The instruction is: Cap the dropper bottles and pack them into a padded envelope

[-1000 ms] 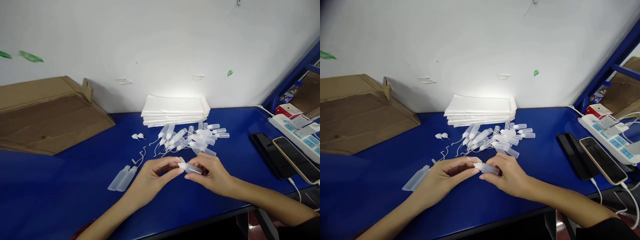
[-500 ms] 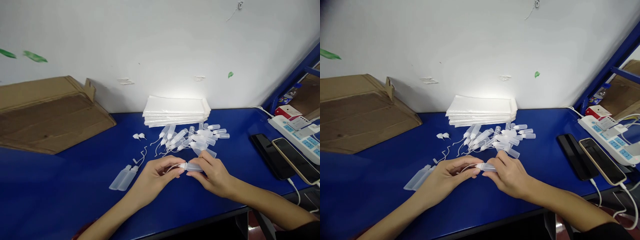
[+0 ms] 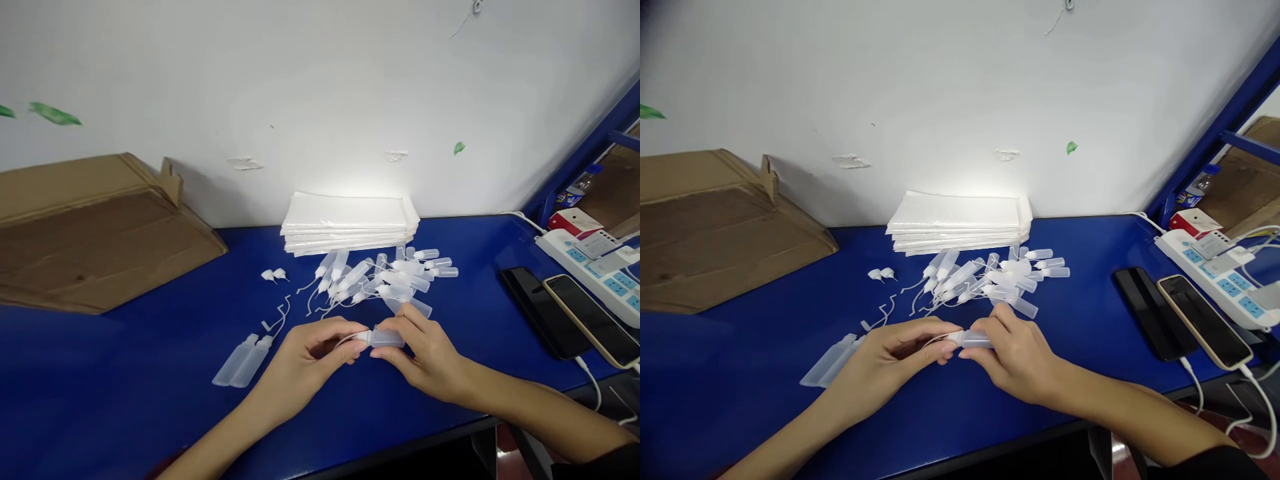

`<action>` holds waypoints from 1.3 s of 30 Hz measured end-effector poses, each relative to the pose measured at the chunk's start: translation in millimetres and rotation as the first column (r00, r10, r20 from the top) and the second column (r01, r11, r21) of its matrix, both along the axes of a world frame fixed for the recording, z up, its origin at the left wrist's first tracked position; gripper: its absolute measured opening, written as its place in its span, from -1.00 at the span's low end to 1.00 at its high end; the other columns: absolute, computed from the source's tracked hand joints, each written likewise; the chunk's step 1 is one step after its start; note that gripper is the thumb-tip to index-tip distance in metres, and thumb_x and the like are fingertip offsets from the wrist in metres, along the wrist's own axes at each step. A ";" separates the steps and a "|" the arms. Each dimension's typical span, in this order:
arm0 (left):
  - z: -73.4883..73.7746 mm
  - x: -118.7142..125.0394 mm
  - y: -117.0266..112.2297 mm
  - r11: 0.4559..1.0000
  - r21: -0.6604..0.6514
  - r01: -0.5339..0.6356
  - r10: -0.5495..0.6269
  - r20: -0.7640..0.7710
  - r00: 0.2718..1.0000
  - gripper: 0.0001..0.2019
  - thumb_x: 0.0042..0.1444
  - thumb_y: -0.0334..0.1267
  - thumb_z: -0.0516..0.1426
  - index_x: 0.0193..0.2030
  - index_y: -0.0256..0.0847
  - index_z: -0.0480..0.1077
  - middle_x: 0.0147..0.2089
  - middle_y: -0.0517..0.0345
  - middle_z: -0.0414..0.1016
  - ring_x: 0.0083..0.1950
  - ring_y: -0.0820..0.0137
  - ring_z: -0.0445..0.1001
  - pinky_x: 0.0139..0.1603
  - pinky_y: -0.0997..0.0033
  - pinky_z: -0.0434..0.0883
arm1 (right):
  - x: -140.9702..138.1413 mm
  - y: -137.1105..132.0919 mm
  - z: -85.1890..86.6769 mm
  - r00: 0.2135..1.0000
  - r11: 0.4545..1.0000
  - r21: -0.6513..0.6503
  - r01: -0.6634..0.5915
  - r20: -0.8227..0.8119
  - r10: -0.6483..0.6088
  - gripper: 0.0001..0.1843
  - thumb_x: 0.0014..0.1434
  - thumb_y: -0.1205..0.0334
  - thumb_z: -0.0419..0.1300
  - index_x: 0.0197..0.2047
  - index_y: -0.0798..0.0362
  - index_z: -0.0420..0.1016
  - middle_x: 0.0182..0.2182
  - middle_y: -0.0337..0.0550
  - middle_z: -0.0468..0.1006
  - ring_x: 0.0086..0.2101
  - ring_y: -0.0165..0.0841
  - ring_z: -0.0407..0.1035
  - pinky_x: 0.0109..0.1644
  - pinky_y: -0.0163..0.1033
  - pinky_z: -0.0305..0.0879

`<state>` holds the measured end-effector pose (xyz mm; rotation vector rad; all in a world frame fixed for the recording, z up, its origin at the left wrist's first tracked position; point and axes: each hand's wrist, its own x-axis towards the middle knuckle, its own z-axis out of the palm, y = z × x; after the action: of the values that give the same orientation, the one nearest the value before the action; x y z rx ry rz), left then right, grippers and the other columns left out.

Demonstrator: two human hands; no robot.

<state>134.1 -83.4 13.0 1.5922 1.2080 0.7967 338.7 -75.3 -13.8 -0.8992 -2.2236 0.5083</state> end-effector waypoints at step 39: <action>-4.8 5.2 -4.7 0.971 -0.110 0.212 -0.214 -0.007 0.977 -0.64 0.27 -0.09 0.03 -0.42 -0.25 0.49 -0.49 0.14 0.46 -0.49 0.45 0.44 -0.45 0.52 0.41 | 8.8 11.8 -1.1 0.982 0.981 0.062 -0.182 -0.032 0.184 -0.76 0.36 0.22 0.04 -0.06 0.16 0.44 -0.29 -0.03 0.44 -0.35 -0.37 0.38 -0.36 -0.30 0.39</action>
<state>139.3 -88.0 8.2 1.6105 1.0538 0.5695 347.6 -63.5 -14.9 -0.6529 -2.2865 0.5373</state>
